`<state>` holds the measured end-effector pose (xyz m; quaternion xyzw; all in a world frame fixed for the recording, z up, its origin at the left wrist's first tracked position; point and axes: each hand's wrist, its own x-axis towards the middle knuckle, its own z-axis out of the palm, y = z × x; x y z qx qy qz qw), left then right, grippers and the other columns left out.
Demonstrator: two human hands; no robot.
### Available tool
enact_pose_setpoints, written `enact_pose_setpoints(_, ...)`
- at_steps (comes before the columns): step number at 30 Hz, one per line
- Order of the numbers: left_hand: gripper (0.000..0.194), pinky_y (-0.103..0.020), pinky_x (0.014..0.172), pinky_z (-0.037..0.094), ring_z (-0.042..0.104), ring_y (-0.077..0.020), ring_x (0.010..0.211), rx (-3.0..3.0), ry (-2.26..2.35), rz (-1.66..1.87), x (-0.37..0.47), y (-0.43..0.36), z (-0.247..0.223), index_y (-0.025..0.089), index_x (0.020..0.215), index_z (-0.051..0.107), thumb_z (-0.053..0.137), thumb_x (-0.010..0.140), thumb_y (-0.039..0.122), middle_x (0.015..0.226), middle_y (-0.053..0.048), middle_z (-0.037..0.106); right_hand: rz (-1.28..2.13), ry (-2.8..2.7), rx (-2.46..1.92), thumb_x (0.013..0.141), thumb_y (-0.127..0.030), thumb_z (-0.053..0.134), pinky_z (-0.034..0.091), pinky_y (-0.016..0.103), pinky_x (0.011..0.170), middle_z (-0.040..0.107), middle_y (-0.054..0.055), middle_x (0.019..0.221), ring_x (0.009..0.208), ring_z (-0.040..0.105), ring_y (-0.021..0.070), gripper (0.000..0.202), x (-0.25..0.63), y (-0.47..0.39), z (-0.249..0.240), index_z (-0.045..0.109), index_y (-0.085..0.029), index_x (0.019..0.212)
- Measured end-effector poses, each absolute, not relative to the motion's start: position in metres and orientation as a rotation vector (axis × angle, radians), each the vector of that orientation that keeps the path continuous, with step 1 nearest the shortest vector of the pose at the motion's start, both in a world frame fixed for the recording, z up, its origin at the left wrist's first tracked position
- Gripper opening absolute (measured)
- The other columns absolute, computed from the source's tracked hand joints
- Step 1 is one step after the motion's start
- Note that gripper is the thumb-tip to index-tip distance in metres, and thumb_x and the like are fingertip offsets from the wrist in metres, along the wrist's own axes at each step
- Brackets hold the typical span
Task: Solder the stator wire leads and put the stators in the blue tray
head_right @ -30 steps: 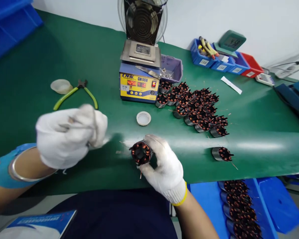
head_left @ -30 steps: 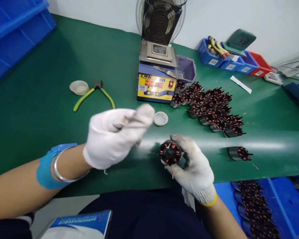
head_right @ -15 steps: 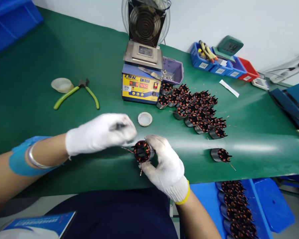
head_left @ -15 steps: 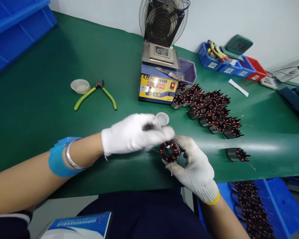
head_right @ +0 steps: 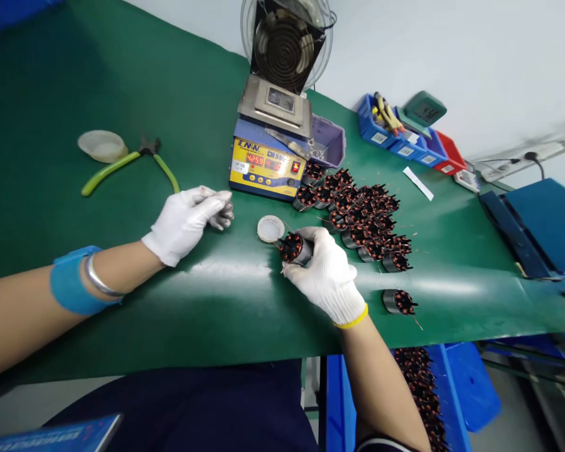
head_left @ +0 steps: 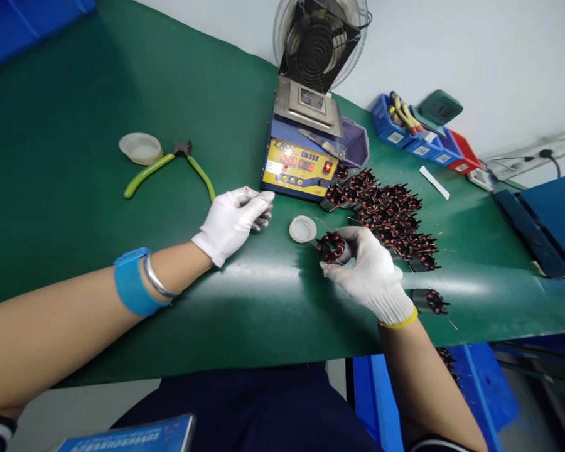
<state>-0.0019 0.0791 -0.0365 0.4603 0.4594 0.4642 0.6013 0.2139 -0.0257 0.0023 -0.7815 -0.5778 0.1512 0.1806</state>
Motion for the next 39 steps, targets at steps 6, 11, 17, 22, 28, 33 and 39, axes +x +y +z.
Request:
enact_pose_setpoints(6,0.021,-0.025,0.056,0.050,0.062,-0.0119,0.056,1.071,0.987,1.033,-0.003,0.079,-0.040,0.015,0.072,0.063,0.073,0.081,0.031,0.064,-0.001,0.065,0.546,-1.817,-2.223,0.063,-0.035,0.080,0.059,0.044,0.089,0.076,0.007,0.108,0.097,0.073,0.0287,0.063,0.225,0.003,0.008,0.069,-0.022,0.123)
enact_pose_setpoints(11,0.026,-0.027,0.060,0.050,0.062,-0.0126,0.059,1.139,0.932,1.010,-0.002,0.083,-0.045,0.015,0.070,0.062,0.073,0.082,0.035,0.066,-0.001,0.064,0.824,-1.734,-2.233,0.062,-0.042,0.081,0.059,0.039,0.082,0.076,0.007,0.111,0.094,0.073,0.0267,0.067,0.229,0.019,0.015,0.070,-0.021,0.124)
enact_pose_setpoints(17,0.028,-0.030,0.064,0.050,0.063,-0.0147,0.063,1.222,0.922,0.978,-0.002,0.085,-0.050,0.016,0.071,0.062,0.071,0.085,0.039,0.067,-0.002,0.064,0.825,-1.678,-2.183,0.065,-0.046,0.078,0.059,0.043,0.086,0.076,0.008,0.109,0.095,0.072,0.0278,0.064,0.229,0.019,0.015,0.070,-0.019,0.123)
enact_pose_setpoints(22,0.028,-0.031,0.066,0.050,0.063,-0.0152,0.066,1.282,0.917,0.995,-0.003,0.085,-0.053,0.017,0.076,0.063,0.070,0.085,0.042,0.071,-0.002,0.066,0.131,-1.878,-2.076,0.073,-0.042,0.075,0.058,0.046,0.086,0.070,0.012,0.119,0.102,0.068,0.0313,0.064,0.227,0.007,0.011,0.065,-0.021,0.133)
enact_pose_setpoints(28,0.030,-0.030,0.065,0.051,0.063,-0.0146,0.066,1.277,0.916,0.988,-0.004,0.085,-0.052,0.017,0.085,0.066,0.075,0.081,0.045,0.080,-0.002,0.069,-0.558,-2.390,-1.966,0.083,-0.024,0.065,0.054,0.046,0.082,0.063,0.017,0.125,0.103,0.061,0.0330,0.057,0.218,0.015,-0.004,0.060,-0.022,0.140)
enact_pose_setpoints(33,0.035,-0.029,0.064,0.051,0.062,-0.0133,0.064,1.196,0.915,0.993,-0.002,0.084,-0.049,0.016,0.096,0.067,0.079,0.077,0.043,0.082,-0.002,0.069,-0.658,-2.420,-1.895,0.084,-0.020,0.061,0.050,0.045,0.083,0.064,0.016,0.127,0.102,0.059,0.0308,0.054,0.217,0.014,-0.006,0.059,-0.023,0.138)
enact_pose_setpoints(39,0.042,-0.030,0.066,0.053,0.063,-0.0131,0.065,1.149,0.935,0.970,0.000,0.085,-0.048,0.015,0.105,0.067,0.079,0.076,0.043,0.088,-0.004,0.071,-0.552,-2.212,-1.918,0.084,-0.029,0.065,0.049,0.060,0.095,0.058,0.020,0.134,0.117,0.057,0.0424,0.058,0.224,0.052,0.046,0.059,-0.019,0.140)
